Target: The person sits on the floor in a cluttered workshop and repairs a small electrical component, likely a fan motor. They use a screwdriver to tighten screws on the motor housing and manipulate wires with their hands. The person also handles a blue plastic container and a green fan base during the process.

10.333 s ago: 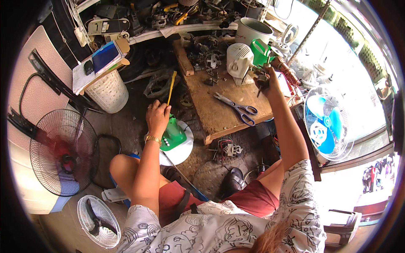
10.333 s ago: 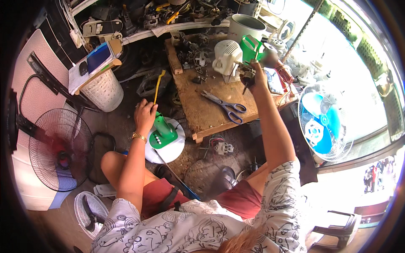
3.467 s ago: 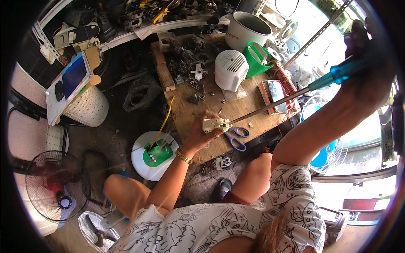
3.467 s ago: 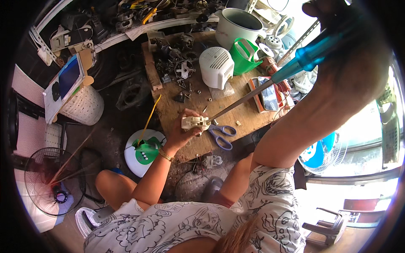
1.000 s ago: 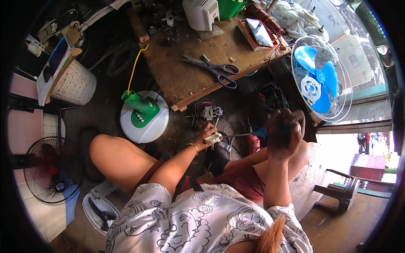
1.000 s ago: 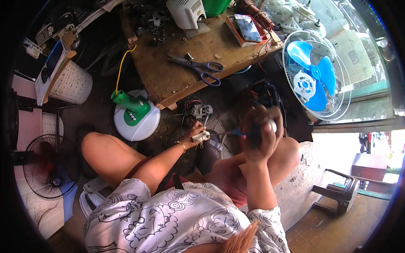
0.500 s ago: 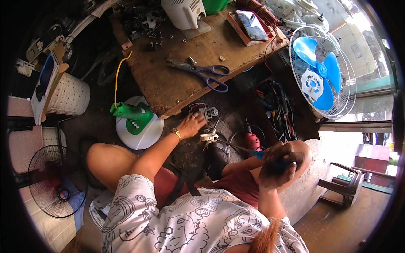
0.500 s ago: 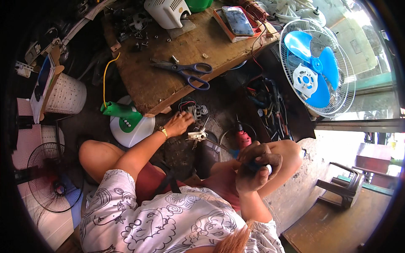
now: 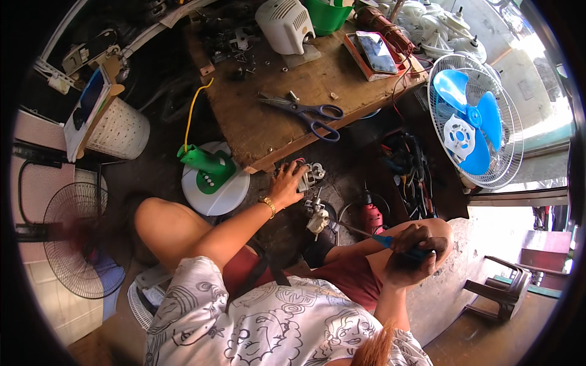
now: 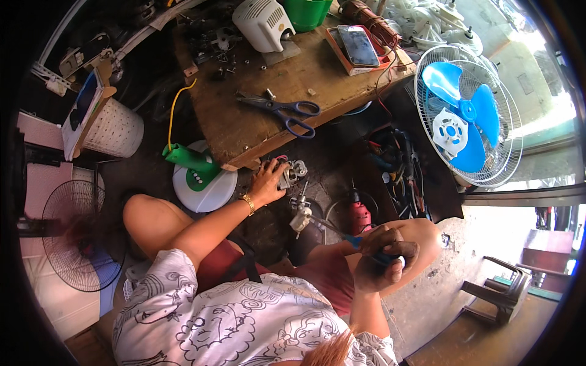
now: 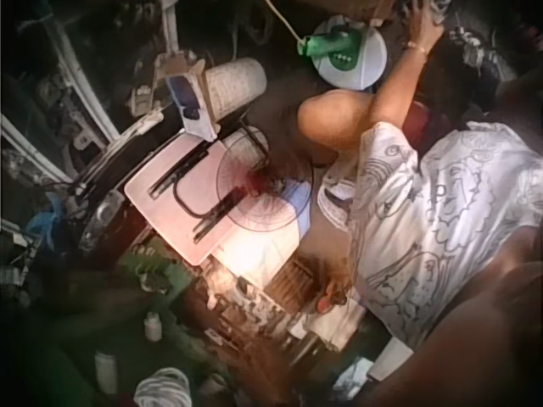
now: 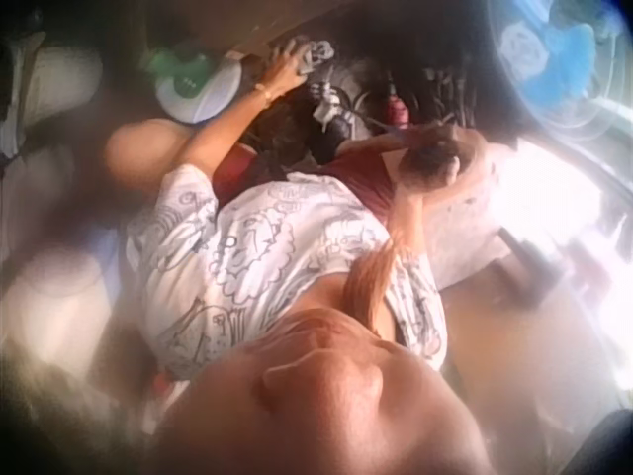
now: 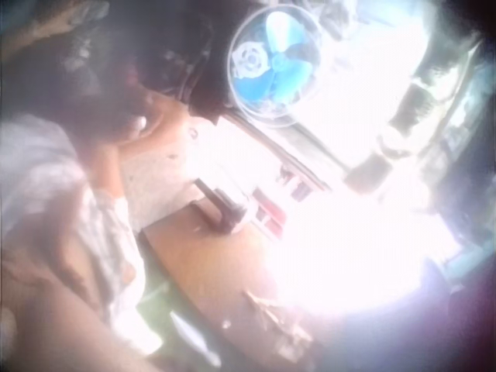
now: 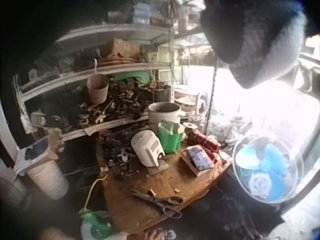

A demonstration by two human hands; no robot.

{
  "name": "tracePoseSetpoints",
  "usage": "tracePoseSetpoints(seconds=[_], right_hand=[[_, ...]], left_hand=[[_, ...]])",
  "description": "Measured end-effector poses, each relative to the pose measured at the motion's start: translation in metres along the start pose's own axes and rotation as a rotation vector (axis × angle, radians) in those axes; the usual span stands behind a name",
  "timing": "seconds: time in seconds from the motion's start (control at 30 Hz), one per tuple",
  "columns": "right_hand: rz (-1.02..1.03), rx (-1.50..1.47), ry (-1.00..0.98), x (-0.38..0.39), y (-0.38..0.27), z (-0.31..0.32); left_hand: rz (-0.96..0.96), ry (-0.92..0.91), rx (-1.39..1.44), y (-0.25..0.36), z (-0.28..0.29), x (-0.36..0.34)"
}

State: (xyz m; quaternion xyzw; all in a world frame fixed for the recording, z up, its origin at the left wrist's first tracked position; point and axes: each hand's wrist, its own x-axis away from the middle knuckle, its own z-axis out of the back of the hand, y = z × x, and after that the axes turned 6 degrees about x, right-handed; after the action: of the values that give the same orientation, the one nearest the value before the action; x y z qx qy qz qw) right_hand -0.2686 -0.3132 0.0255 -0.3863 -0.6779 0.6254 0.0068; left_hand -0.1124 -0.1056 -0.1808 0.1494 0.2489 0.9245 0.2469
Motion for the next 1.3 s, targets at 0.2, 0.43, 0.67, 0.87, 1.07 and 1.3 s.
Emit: tracePoseSetpoints(seconds=[0.2,0.43,0.67,0.87,1.07,1.3], right_hand=[[0.039,-0.079,-0.014,0.010,0.003,0.011],[0.018,-0.103,0.048,0.007,0.004,0.004],[0.026,-0.106,0.022,0.004,0.003,-0.003],[-0.008,-0.138,0.018,-0.001,0.006,-0.009],[0.024,-0.097,-0.006,-0.004,0.014,-0.012],[0.034,-0.056,-0.042,-0.015,0.019,-0.026]], left_hand=[[-0.186,0.205,0.105,0.048,0.084,0.037],[-0.278,0.590,0.142,0.081,0.207,0.032],[-0.181,0.611,0.002,-0.004,0.232,-0.048],[-0.140,0.563,0.001,-0.036,0.227,-0.059],[-0.268,0.894,-0.355,0.041,0.196,-0.012],[0.186,-0.066,0.361,0.048,-0.040,0.060]])
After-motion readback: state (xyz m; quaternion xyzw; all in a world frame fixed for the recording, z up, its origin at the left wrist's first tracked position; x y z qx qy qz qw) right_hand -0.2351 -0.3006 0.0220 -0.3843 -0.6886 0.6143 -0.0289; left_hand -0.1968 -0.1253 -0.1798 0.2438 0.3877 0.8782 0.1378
